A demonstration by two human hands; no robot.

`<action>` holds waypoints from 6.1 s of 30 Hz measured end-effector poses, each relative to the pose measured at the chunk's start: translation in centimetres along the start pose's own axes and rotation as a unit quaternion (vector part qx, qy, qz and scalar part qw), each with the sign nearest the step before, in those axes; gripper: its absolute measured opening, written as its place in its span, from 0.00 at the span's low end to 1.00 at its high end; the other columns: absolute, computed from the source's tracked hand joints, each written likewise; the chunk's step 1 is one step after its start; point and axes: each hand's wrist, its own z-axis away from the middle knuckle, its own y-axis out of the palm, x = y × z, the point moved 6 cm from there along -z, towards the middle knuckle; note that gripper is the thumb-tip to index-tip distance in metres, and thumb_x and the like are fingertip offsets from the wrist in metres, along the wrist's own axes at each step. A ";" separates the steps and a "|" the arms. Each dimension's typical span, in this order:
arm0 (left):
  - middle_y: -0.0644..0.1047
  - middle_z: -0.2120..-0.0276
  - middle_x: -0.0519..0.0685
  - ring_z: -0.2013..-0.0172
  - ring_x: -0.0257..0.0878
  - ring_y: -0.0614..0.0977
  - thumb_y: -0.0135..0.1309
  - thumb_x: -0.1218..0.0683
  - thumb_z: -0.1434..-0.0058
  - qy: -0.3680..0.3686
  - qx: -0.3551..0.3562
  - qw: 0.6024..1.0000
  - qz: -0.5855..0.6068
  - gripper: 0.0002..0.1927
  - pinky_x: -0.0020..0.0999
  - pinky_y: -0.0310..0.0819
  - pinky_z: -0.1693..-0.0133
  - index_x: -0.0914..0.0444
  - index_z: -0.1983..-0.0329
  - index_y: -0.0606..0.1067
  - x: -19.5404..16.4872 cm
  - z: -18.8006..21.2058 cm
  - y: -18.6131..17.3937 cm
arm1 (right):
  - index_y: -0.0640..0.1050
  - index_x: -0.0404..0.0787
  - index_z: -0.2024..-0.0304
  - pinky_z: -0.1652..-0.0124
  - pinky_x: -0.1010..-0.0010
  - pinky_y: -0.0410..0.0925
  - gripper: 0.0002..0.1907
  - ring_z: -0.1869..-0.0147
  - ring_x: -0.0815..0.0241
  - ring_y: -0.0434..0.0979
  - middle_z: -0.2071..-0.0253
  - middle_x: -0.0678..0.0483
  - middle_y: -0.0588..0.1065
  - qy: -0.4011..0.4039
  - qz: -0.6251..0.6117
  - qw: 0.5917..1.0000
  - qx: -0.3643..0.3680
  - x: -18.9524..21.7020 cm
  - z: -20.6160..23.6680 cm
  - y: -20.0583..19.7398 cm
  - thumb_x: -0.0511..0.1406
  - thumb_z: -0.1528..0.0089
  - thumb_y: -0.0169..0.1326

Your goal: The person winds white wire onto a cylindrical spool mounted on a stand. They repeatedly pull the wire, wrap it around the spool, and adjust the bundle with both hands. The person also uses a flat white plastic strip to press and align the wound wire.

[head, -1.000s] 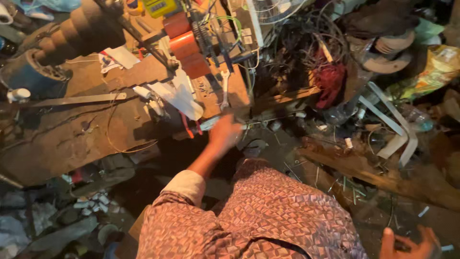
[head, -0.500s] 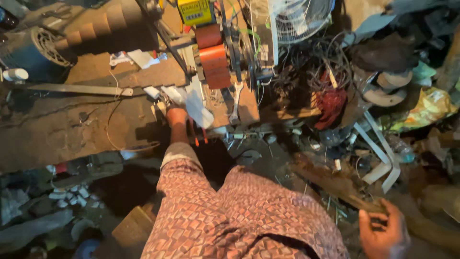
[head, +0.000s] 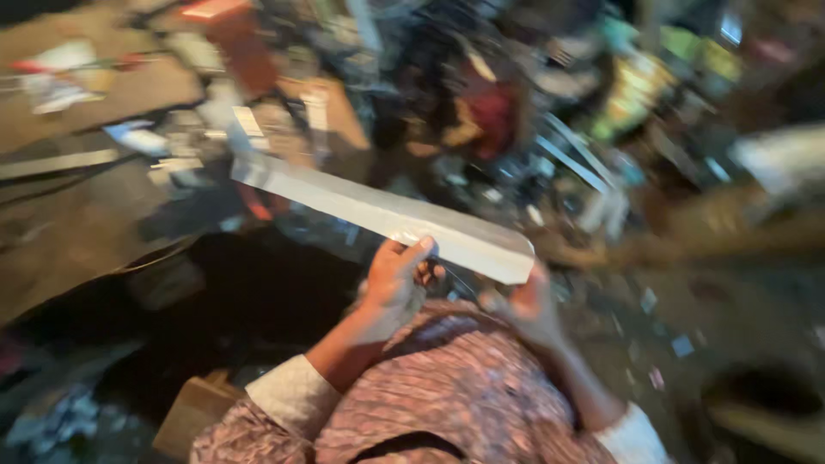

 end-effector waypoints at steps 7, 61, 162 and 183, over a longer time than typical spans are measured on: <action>0.77 0.74 0.48 0.77 0.35 0.75 0.61 0.52 0.35 -0.091 0.285 0.904 -0.305 0.11 0.30 0.67 0.77 0.66 0.62 0.77 10.9 6.3 12.3 | 0.78 0.33 0.58 0.46 0.69 0.71 0.05 0.46 0.62 0.79 0.47 0.46 0.77 -0.153 0.022 0.953 -0.262 5.9 10.4 -13.5 0.29 0.32 0.51; 0.81 0.62 0.55 0.72 0.37 0.82 0.51 0.52 0.28 0.108 0.452 0.746 -0.477 0.22 0.26 0.73 0.71 0.66 0.36 0.62 20.5 1.5 37.7 | 0.52 0.30 0.24 0.26 0.76 0.52 0.47 0.16 0.61 0.48 0.20 0.45 0.52 -0.239 -0.048 0.913 -0.327 10.9 19.8 -31.3 0.20 0.47 0.48; 0.81 0.53 0.61 0.52 0.61 0.82 0.52 0.34 0.38 0.070 -0.458 0.505 -0.728 0.26 0.57 0.76 0.54 0.59 0.54 0.80 -29.4 -19.3 -24.0 | 0.73 0.32 0.45 0.56 0.58 0.70 0.13 0.53 0.50 0.77 0.48 0.42 0.76 0.137 -0.184 0.892 -0.388 -16.2 16.5 -25.4 0.34 0.27 0.45; 0.75 0.79 0.52 0.81 0.37 0.73 0.60 0.52 0.37 0.186 0.137 0.749 -0.621 0.11 0.37 0.69 0.73 0.66 0.61 0.79 2.0 -7.2 5.3 | 0.67 0.35 0.35 0.50 0.66 0.74 0.33 0.54 0.59 0.81 0.48 0.51 0.75 0.102 -0.079 0.987 -0.100 -7.3 -13.4 -7.0 0.40 0.38 0.62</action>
